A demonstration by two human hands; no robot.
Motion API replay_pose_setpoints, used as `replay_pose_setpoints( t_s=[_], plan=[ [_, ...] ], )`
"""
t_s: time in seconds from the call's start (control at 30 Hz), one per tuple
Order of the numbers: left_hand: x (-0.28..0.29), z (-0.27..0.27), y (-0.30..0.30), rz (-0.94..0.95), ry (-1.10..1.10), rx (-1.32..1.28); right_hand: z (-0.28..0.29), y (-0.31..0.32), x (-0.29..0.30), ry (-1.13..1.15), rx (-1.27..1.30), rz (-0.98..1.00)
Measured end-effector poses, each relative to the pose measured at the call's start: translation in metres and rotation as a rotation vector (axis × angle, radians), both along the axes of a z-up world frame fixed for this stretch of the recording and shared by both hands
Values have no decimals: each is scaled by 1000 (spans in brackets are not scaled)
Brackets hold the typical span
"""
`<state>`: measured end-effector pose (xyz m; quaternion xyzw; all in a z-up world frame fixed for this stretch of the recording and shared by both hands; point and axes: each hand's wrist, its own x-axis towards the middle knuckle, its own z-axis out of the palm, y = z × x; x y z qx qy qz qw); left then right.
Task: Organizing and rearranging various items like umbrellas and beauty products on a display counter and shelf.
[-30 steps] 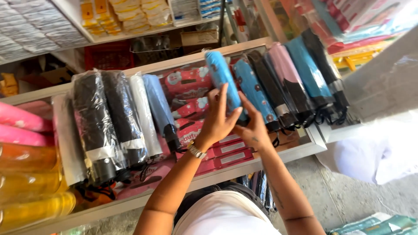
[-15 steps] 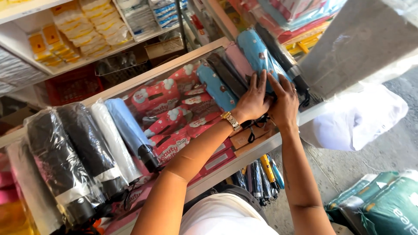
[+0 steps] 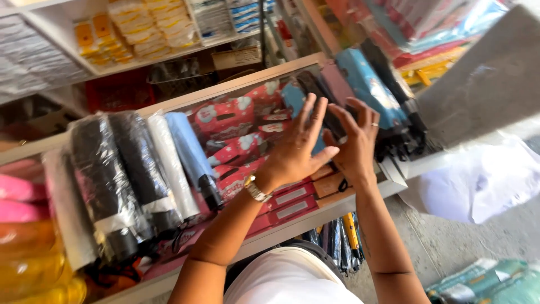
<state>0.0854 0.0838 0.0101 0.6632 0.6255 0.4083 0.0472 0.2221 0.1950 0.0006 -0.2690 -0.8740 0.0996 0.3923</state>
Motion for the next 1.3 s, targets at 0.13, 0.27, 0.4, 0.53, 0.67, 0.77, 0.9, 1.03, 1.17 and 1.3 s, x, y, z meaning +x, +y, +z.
replay_pose_setpoints(
  t_s=[0.13, 0.27, 0.4, 0.53, 0.67, 0.77, 0.9, 1.03, 1.17, 1.3],
  plan=[
    [-48, 10, -74, 240, 53, 115, 11, -47, -61, 18, -87, 338],
    [-87, 1, -154, 583, 138, 113, 5, -94, -113, -42, -214, 702],
    [-109, -21, -225, 1016, 219, -68, 3, -148, -152, -209, -470, 926],
    [-112, -39, -269, 1329, 289, -224, -28, -186, -176, -311, -518, 947],
    [-108, -36, -286, 1447, 179, -320, -39, -204, -182, -467, -342, 806],
    [-109, -42, -283, 1458, 121, -391, -44, -206, -179, -472, -262, 771],
    [-107, -35, -276, 1399, 58, -301, -40, -206, -167, -360, -331, 925],
    [-103, -52, -271, 1222, -97, -70, -15, -205, -154, -365, -699, 1127],
    [-85, -45, -240, 933, -273, 305, -14, -194, -138, -251, -1076, 1281],
    [-55, -25, -184, 832, -417, 276, -60, -161, -117, -41, -1392, 1225]
  ],
)
